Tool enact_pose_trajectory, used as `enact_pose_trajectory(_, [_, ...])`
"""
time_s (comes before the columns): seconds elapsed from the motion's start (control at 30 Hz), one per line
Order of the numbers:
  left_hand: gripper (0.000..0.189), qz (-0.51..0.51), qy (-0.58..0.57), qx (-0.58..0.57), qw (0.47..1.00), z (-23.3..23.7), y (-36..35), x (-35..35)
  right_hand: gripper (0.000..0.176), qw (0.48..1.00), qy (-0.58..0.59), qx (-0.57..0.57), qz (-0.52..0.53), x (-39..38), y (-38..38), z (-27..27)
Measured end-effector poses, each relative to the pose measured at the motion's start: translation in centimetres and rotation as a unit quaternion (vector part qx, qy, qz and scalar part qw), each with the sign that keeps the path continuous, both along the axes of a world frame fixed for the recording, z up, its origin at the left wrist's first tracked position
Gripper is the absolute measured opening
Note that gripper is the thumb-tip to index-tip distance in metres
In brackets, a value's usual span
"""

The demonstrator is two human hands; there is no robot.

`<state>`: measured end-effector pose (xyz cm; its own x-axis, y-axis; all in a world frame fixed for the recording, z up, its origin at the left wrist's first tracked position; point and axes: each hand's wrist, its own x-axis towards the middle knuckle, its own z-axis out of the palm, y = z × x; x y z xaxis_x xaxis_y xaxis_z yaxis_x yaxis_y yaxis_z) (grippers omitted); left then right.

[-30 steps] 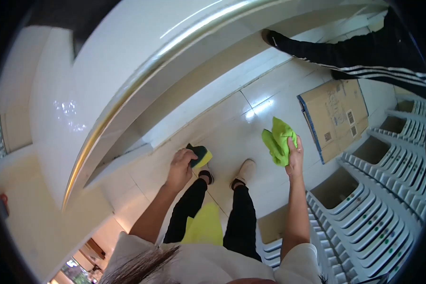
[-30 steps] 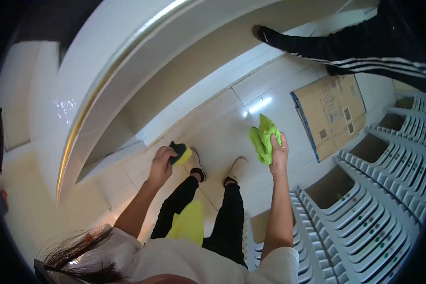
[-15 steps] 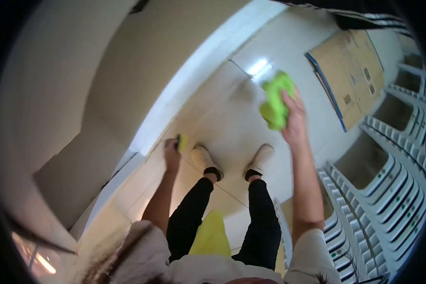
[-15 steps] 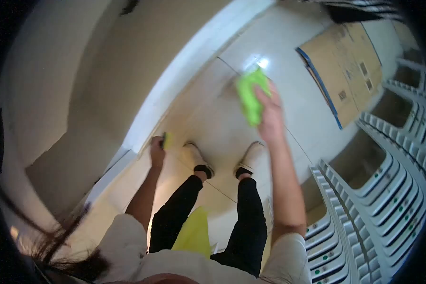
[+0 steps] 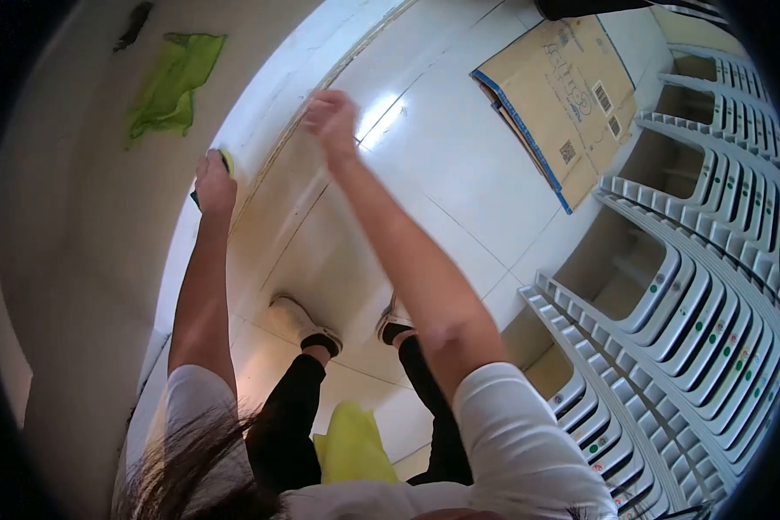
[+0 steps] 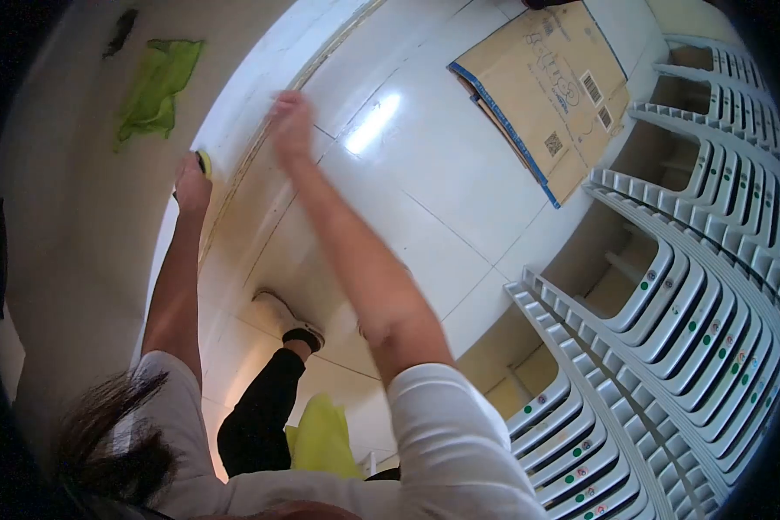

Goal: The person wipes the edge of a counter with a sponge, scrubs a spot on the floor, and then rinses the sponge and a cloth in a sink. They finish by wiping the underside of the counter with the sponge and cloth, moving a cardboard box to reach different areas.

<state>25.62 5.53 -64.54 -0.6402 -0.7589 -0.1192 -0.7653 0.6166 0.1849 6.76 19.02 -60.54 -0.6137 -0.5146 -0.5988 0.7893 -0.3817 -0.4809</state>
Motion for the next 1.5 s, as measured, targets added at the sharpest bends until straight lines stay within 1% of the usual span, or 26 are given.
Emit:
enact_pose_trajectory(0.03, [0.042, 0.007, -0.059, 0.060, 0.996, -0.5, -0.1, -1.5, 0.017, 0.949, 0.172, 0.252, 0.081, -1.9, 3.5, -2.7])
enact_pose_trajectory(0.07, [0.042, 0.007, -0.056, 0.060, 0.997, -1.4, -0.3, -2.3, 0.017, 0.752, 0.434, 0.483, 0.110, -3.7, 7.1, -7.6])
enact_pose_trajectory(0.1, [0.045, 0.023, -0.081, 0.081, 0.993, -2.4, -0.6, -2.8, 0.023, 0.716, 0.393, 0.546, 0.186, -5.9, 10.0, -5.2])
enact_pose_trajectory(0.13, [0.048, 0.039, -0.108, 0.102, 0.988, -3.3, -0.8, -3.1, 0.024, 0.632, 0.467, 0.581, 0.213, -8.2, 13.9, -8.2])
enact_pose_trajectory(0.2, [0.047, 0.020, -0.113, 0.117, 0.986, -4.6, -2.0, -2.8, 0.025, 0.525, 0.495, 0.652, 0.234, -12.2, 19.3, -10.9])
enact_pose_trajectory(0.27, [0.046, -0.003, -0.123, 0.126, 0.984, -5.3, -3.3, -2.7, 0.024, 0.454, 0.467, 0.705, 0.280, -15.8, 21.5, -10.0])
enact_pose_trajectory(0.33, [0.041, -0.065, -0.143, 0.196, 0.968, -5.0, -4.6, -2.2, 0.026, 0.364, 0.497, 0.723, 0.312, -19.1, 23.7, -12.3])
enact_pose_trajectory(0.37, [0.035, -0.084, -0.082, 0.234, 0.965, -4.1, -5.0, -2.4, 0.029, 0.327, 0.501, 0.740, 0.308, -20.6, 24.8, -13.9])
enact_pose_trajectory(0.4, [0.034, -0.100, -0.025, 0.229, 0.968, -5.7, -5.1, -1.1, 0.032, 0.290, 0.504, 0.755, 0.303, -21.6, 25.1, -15.5])
enact_pose_trajectory(0.47, [0.034, -0.115, -0.002, 0.230, 0.966, -5.0, -4.8, -1.1, 0.034, 0.224, 0.416, 0.790, 0.390, -22.5, 23.1, -12.8])
enact_pose_trajectory(0.57, [0.032, -0.093, 0.011, 0.236, 0.967, -3.8, -4.0, -1.5, 0.035, 0.229, 0.371, 0.788, 0.436, -24.5, 22.2, -13.0])
enact_pose_trajectory(0.63, [0.033, -0.089, -0.012, 0.229, 0.969, -3.7, -4.1, -1.6, 0.034, 0.240, 0.436, 0.792, 0.353, -26.2, 24.1, -15.2])
enact_pose_trajectory(0.67, [0.034, -0.087, -0.031, 0.227, 0.970, -3.8, -3.9, -1.7, 0.034, 0.240, 0.436, 0.792, 0.354, -26.6, 24.5, -15.5])
enact_pose_trajectory(0.73, [0.034, -0.085, -0.026, 0.230, 0.969, -3.7, -3.8, -1.8, 0.033, 0.079, 0.416, 0.778, 0.464, -27.2, 24.3, -14.7])
enact_pose_trajectory(0.77, [0.034, -0.083, -0.023, 0.234, 0.968, -3.6, -3.8, -1.7, 0.033, 0.079, 0.418, 0.777, 0.464, -27.9, 24.7, -15.7])
enact_pose_trajectory(0.83, [0.034, -0.094, -0.022, 0.227, 0.969, -3.7, -4.2, -1.5, 0.031, 0.010, 0.441, 0.769, 0.463, -29.5, 26.1, -18.5])
enact_pose_trajectory(0.87, [0.034, -0.106, -0.021, 0.222, 0.969, -4.0, -4.2, -1.3, 0.031, 0.005, 0.441, 0.767, 0.467, -29.6, 26.4, -18.4])
enact_pose_trajectory(0.93, [0.034, -0.119, 0.010, 0.224, 0.967, -4.5, -4.2, -0.7, 0.029, -0.076, 0.387, 0.743, 0.541, -28.2, 23.4, -11.8])
enact_pose_trajectory(1.0, [0.034, -0.114, -0.022, 0.240, 0.964, -4.8, -4.4, -0.7, 0.028, -0.094, 0.397, 0.727, 0.552, -29.0, 24.1, -10.5])
enact_pose_trajectory(1.07, [0.034, -0.110, -0.007, 0.238, 0.965, -4.7, -4.2, -0.7, 0.028, -0.080, 0.477, 0.686, 0.543, -30.6, 25.7, -10.5])
enact_pose_trajectory(1.1, [0.034, -0.111, 0.004, 0.228, 0.967, -4.7, -4.2, -0.8, 0.028, -0.087, 0.475, 0.687, 0.544, -30.6, 25.7, -9.8])
enact_pose_trajectory(1.17, [0.034, -0.105, 0.003, 0.230, 0.968, -4.4, -3.9, -1.1, 0.027, -0.095, 0.559, 0.652, 0.503, -30.7, 26.3, -8.1])
enact_pose_trajectory(1.27, [0.035, -0.094, -0.015, 0.224, 0.970, -4.9, -4.1, -1.2, 0.026, -0.074, 0.552, 0.665, 0.497, -30.5, 25.4, -4.8])
enact_pose_trajectory(1.4, [0.036, -0.098, -0.005, 0.223, 0.970, -4.5, -3.8, -1.3, 0.026, -0.053, 0.529, 0.670, 0.518, -32.1, 27.3, -5.9])
enact_pose_trajectory(1.47, [0.036, -0.095, -0.026, 0.227, 0.969, -4.5, -3.9, -1.3, 0.025, 0.007, 0.562, 0.639, 0.526, -32.2, 27.9, -7.0])
enact_pose_trajectory(1.5, [0.036, -0.095, -0.030, 0.225, 0.969, -4.5, -4.0, -1.4, 0.025, 0.011, 0.562, 0.638, 0.526, -32.8, 28.0, -7.4])
